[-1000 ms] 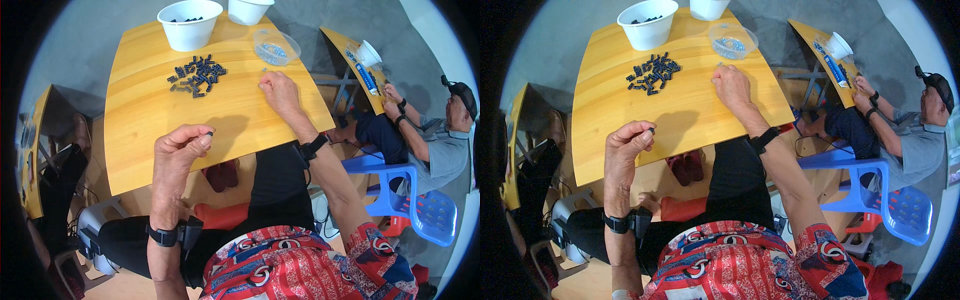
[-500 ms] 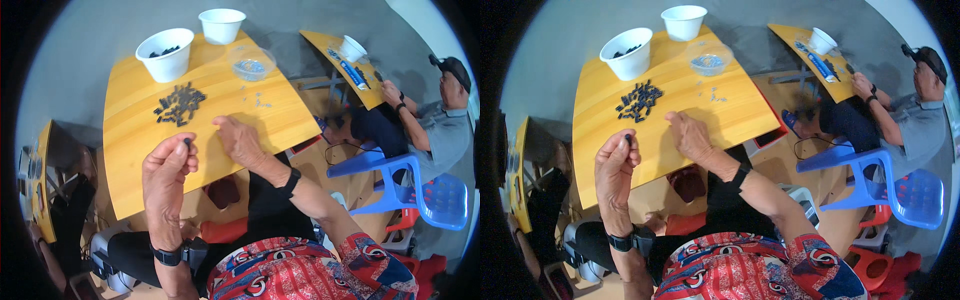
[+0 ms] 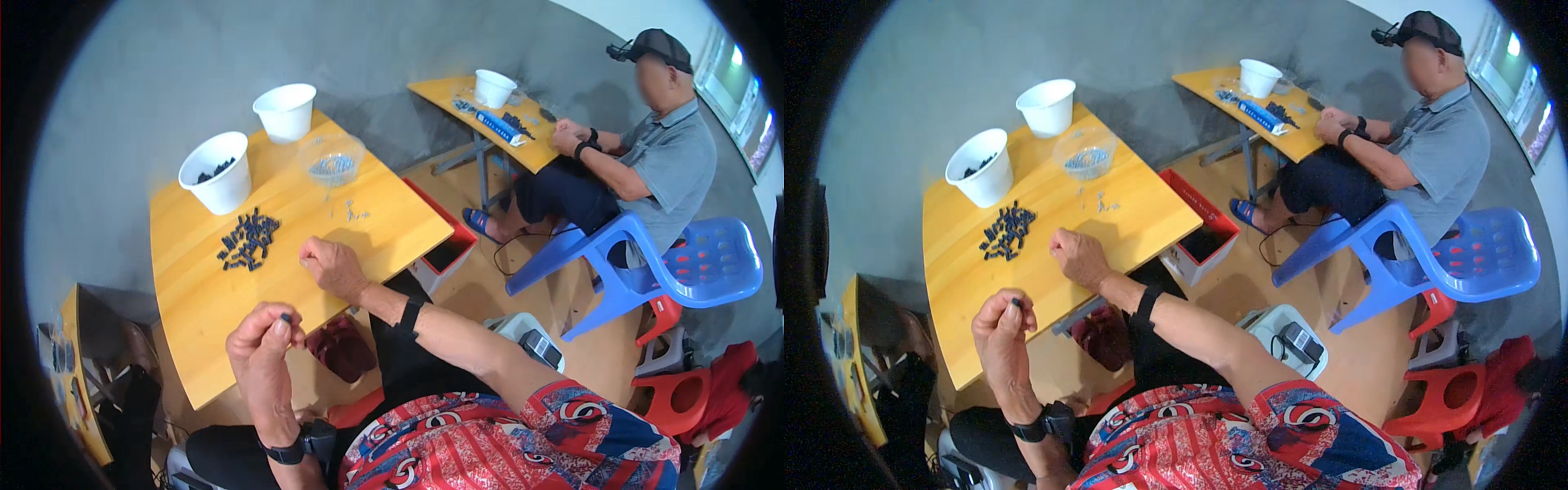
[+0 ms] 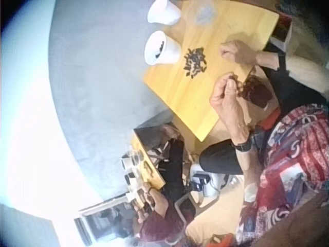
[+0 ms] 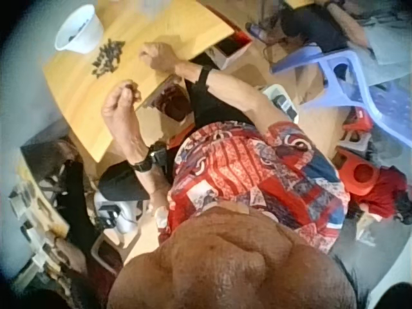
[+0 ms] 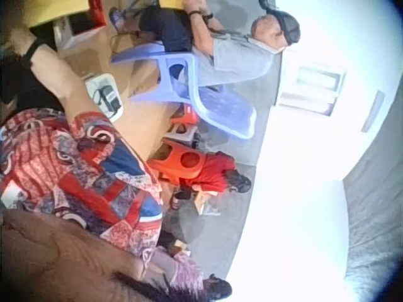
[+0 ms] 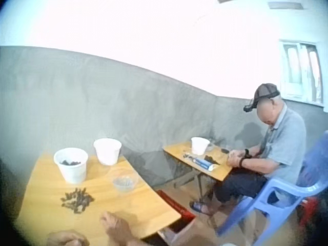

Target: Assembling small metal pins into plastic components manually.

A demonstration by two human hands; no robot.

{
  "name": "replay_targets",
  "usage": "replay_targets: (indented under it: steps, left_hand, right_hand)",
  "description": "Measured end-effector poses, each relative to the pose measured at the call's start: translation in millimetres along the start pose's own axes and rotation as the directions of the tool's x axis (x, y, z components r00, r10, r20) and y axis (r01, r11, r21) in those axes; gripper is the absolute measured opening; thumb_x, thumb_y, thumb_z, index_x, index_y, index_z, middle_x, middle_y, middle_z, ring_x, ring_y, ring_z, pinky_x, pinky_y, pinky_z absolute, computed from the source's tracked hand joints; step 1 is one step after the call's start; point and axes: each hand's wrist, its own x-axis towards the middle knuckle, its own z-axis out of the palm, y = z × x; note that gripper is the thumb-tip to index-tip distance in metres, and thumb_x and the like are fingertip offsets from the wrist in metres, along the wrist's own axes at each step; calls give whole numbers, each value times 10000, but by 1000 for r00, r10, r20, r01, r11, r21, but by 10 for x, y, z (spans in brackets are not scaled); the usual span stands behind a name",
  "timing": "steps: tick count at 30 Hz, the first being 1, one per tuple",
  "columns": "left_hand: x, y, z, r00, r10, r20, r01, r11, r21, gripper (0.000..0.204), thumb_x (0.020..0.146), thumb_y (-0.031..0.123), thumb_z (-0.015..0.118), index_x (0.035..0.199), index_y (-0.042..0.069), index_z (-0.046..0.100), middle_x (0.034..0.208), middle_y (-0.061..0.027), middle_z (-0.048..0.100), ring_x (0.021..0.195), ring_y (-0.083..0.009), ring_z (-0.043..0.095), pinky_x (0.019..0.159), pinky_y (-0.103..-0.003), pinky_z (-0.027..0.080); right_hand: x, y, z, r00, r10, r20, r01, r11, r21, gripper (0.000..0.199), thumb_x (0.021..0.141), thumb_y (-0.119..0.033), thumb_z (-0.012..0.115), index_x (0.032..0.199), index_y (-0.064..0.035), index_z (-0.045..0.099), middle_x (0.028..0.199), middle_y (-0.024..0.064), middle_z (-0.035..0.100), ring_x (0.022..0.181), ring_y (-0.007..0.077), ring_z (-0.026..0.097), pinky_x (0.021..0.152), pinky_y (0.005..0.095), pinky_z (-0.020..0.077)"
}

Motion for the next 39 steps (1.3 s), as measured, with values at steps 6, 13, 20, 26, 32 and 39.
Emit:
replay_targets:
  steps: [6,13,20,26,32,39]
  left_hand:
    - [-259,265,-84,975,153,-162,-150,988,33,161,825,115,640,877,-36,617,741,-104,596,575,-143,534,520,-243,427]
    - [-338,356,-309,950,289,-122,-267,949,166,161,868,150,614,937,5,601,763,-52,566,584,-81,483,517,-185,382]
    - [-343,298,-129,956,247,-159,-196,940,279,132,831,111,619,855,-19,618,732,-67,578,574,-110,509,508,-214,393]
    - [-260,399,-42,972,196,-131,-131,912,389,84,793,-3,600,835,-71,625,758,-87,597,640,-137,572,575,-237,451]
    - [-343,492,-335,922,255,-290,-185,951,247,112,805,-25,612,901,-63,656,776,-83,618,662,-123,583,595,-226,466]
    - [-275,359,-705,906,210,-369,-223,975,7,155,833,36,638,969,-31,668,806,-91,650,691,-130,602,643,-238,492]
  right_hand:
    - [-40,-45,17,999,26,26,-29,992,122,111,816,-148,520,807,-37,524,717,170,596,698,364,592,615,440,457]
    - [-26,-34,29,994,113,8,-113,973,202,136,816,-166,522,818,-31,530,720,172,593,700,357,589,612,421,447]
    - [-5,-52,49,993,115,-12,-106,947,304,126,817,-148,531,800,-23,535,693,168,567,680,336,585,605,385,449]
    - [-12,416,9,986,162,43,-164,881,444,31,801,-58,550,789,-38,570,714,67,542,688,178,532,643,314,449]
    - [-18,63,-73,933,303,196,-358,844,400,78,808,-110,614,815,-36,593,663,1,569,554,75,516,517,232,432]
    - [23,-9,-73,920,325,221,-392,791,470,78,840,-55,601,891,2,611,740,1,597,579,57,503,535,197,421]
